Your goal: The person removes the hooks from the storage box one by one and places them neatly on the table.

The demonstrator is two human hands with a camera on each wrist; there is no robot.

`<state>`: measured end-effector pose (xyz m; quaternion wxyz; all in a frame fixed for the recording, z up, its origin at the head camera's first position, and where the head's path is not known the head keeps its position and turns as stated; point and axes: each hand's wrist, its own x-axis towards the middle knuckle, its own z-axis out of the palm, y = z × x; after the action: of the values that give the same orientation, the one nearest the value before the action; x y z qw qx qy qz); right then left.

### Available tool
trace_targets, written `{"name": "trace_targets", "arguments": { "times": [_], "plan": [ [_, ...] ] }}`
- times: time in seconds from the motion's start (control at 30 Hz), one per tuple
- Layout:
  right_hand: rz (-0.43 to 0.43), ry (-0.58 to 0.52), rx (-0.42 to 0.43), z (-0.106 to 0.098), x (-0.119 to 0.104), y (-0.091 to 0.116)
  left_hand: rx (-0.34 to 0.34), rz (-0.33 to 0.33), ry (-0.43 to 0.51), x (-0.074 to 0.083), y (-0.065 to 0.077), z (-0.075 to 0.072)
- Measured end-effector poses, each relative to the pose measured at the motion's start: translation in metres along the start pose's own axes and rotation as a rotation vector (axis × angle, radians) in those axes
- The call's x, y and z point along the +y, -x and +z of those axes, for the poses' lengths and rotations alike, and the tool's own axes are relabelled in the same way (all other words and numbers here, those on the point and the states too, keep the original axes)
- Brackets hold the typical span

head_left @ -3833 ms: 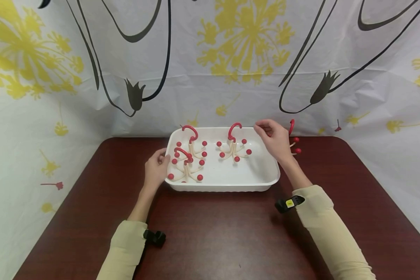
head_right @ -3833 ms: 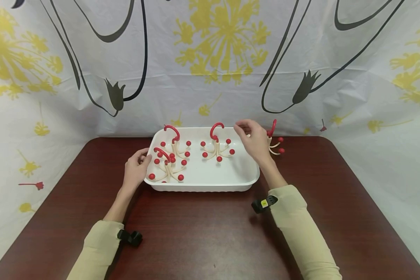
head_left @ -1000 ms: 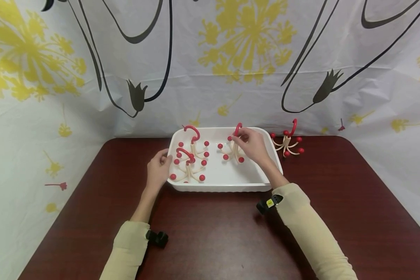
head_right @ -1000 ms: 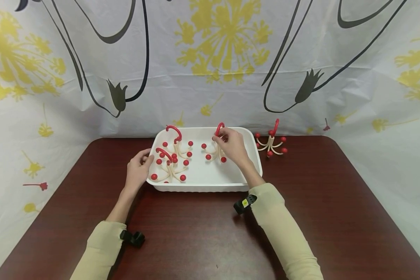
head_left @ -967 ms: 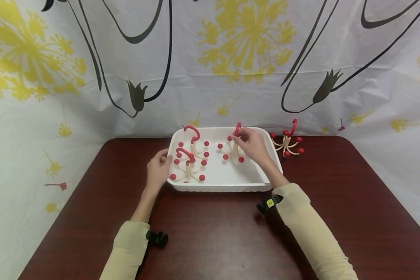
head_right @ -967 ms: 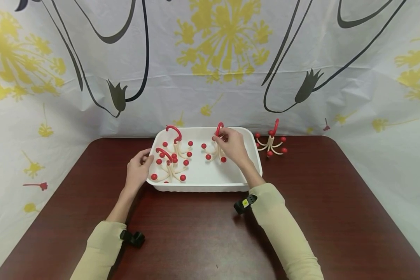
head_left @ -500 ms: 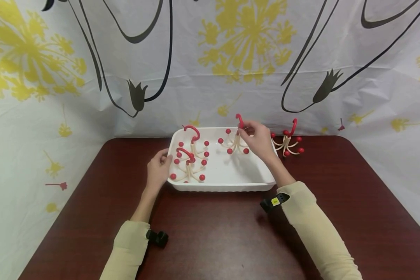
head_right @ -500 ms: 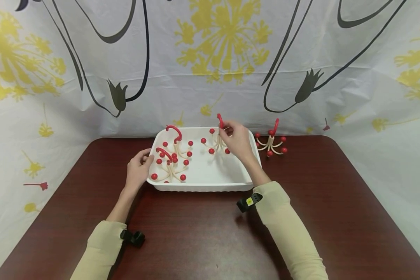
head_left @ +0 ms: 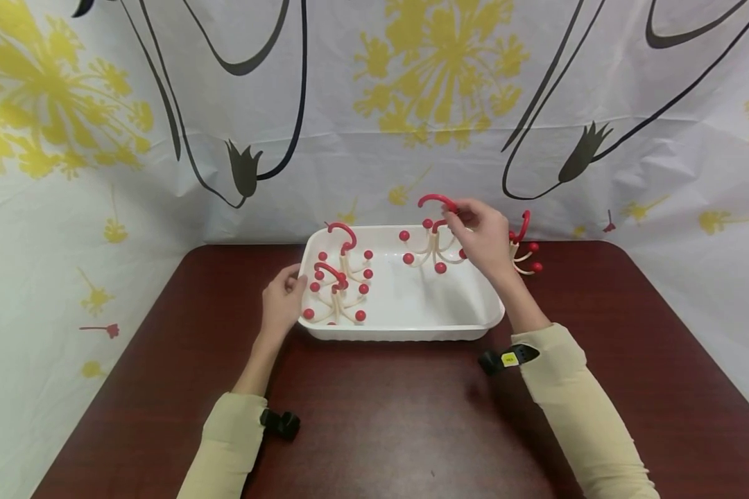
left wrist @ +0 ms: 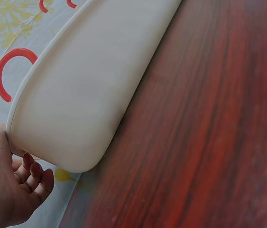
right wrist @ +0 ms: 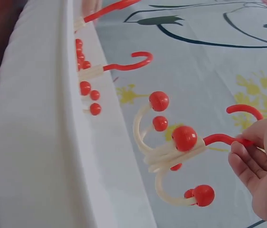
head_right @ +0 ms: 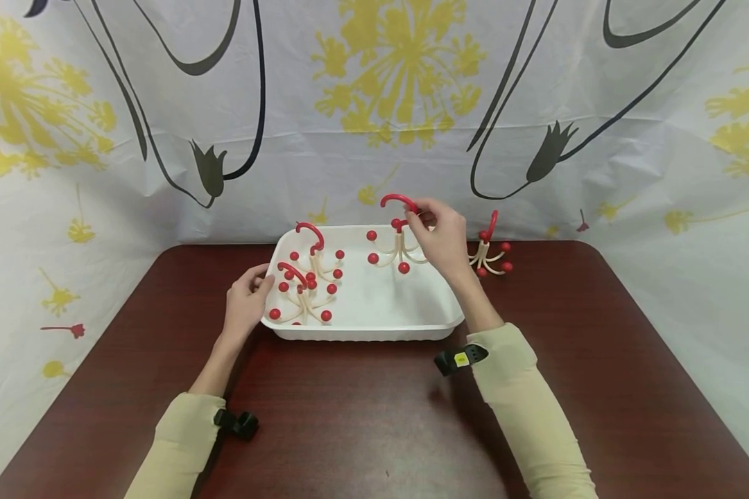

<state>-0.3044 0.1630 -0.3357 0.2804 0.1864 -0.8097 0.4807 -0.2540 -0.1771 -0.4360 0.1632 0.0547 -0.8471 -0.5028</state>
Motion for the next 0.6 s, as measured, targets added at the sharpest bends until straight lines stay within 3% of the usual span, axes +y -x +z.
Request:
{"name": "trace_targets", "arguments": {
  "times": [0.23, 0.6],
  "plan": [
    [0.007, -0.089, 0.069, -0.018, -0.005, -0.002, 0.004, 0.003, -0.003, 0.000, -0.001, 0.001],
    [0.006, -0.141, 0.126, -0.049, -0.013, -0.004, 0.004, -0.005, 0.003, 0.001, 0.000, 0.000]
  ]
}}
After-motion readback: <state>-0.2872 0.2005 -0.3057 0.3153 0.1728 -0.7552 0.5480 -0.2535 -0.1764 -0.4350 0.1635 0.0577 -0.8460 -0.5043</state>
